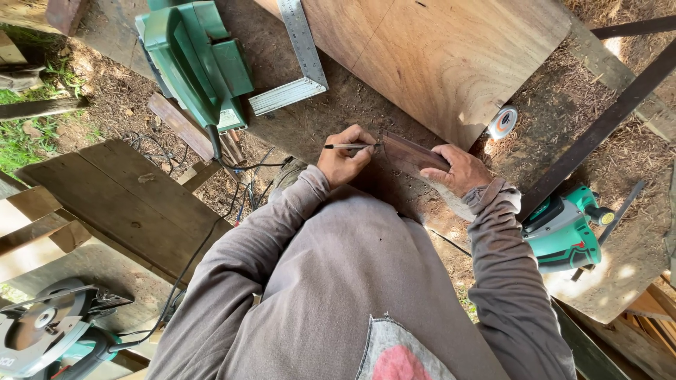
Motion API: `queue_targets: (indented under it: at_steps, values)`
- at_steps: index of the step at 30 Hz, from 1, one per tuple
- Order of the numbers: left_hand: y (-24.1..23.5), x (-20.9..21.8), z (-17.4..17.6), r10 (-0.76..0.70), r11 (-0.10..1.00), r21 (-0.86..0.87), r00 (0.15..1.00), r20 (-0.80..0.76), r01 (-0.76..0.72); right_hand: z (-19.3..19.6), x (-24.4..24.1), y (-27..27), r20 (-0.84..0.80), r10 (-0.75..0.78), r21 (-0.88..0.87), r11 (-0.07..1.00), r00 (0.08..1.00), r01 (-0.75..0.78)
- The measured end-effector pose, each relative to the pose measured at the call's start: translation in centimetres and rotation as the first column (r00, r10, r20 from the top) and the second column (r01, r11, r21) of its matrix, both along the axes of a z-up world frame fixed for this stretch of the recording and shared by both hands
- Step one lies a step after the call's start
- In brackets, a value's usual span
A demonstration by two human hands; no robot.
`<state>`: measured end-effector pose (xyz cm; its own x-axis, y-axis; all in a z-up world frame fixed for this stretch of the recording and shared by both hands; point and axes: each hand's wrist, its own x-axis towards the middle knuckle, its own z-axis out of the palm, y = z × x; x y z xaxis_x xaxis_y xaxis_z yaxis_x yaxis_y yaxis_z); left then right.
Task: The person measures and marks a piece of wood using a square and a pencil. They then use a green electric planer to smooth the edges of the wood. Finally, they place the planed wood against a larger board to check the fit.
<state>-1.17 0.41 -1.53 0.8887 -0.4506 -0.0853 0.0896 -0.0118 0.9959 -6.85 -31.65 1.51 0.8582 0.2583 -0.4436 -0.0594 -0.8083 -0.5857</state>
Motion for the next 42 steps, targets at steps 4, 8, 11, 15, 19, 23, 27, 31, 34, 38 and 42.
queue_targets:
  at_steps: [4, 8, 11, 15, 19, 23, 27, 31, 34, 38, 42]
  values:
    - [-0.1, -0.3, -0.1, 0.03, 0.999, 0.023, 0.996, -0.088, -0.028, 2.1, 0.3, 1.6, -0.164, -0.122, -0.017, 0.993, 0.979, 0.121]
    - [0.1, -0.1, 0.0, 0.017, 1.0, -0.023, 0.999, -0.052, -0.018, -0.5, 0.0, 0.9, -0.145, -0.078, 0.031, 0.996, 0.986, 0.084]
    - [-0.2, 0.1, 0.5, 0.003, 1.0, 0.01, 1.0, -0.008, -0.003, 1.5, 0.4, 2.1, -0.276, -0.153, -0.026, 0.988, 0.949, 0.152]
    - [-0.7, 0.3, 0.0, -0.003, 0.997, 0.071, 1.0, -0.023, 0.004, -0.3, -0.2, 0.9, -0.21, -0.138, 0.057, 0.987, 0.968, 0.153]
    - [-0.6, 0.6, 0.9, -0.011, 1.0, 0.025, 0.999, -0.037, 0.012, 1.0, 0.4, 1.6, -0.322, -0.167, 0.025, 0.982, 0.932, 0.185]
    - [-0.6, 0.7, 0.9, -0.014, 0.998, 0.064, 1.0, 0.006, 0.014, 1.1, 0.2, 1.6, -0.313, -0.178, 0.023, 0.981, 0.933, 0.194]
    - [-0.6, 0.8, 0.6, -0.024, 0.997, 0.072, 0.999, 0.041, 0.021, 0.2, 0.0, 1.1, -0.244, -0.131, 0.056, 0.987, 0.961, 0.149]
    - [-0.7, 0.7, 0.4, -0.022, 0.996, 0.088, 0.999, 0.043, 0.018, 1.1, 0.2, 1.7, -0.268, -0.14, 0.049, 0.986, 0.953, 0.159]
    - [-0.7, 0.6, 0.1, -0.019, 0.997, 0.072, 0.999, 0.047, 0.016, 0.9, 0.1, 1.6, -0.266, -0.145, 0.053, 0.985, 0.953, 0.164]
    - [-0.7, 0.5, 0.0, -0.022, 0.998, 0.057, 0.999, 0.024, 0.021, 0.6, 0.1, 1.4, -0.237, -0.121, 0.05, 0.989, 0.964, 0.137]
    - [-0.7, 0.5, 0.4, -0.009, 0.997, 0.074, 1.0, 0.004, 0.009, 0.5, 0.0, 1.4, -0.235, -0.122, 0.039, 0.99, 0.964, 0.134]
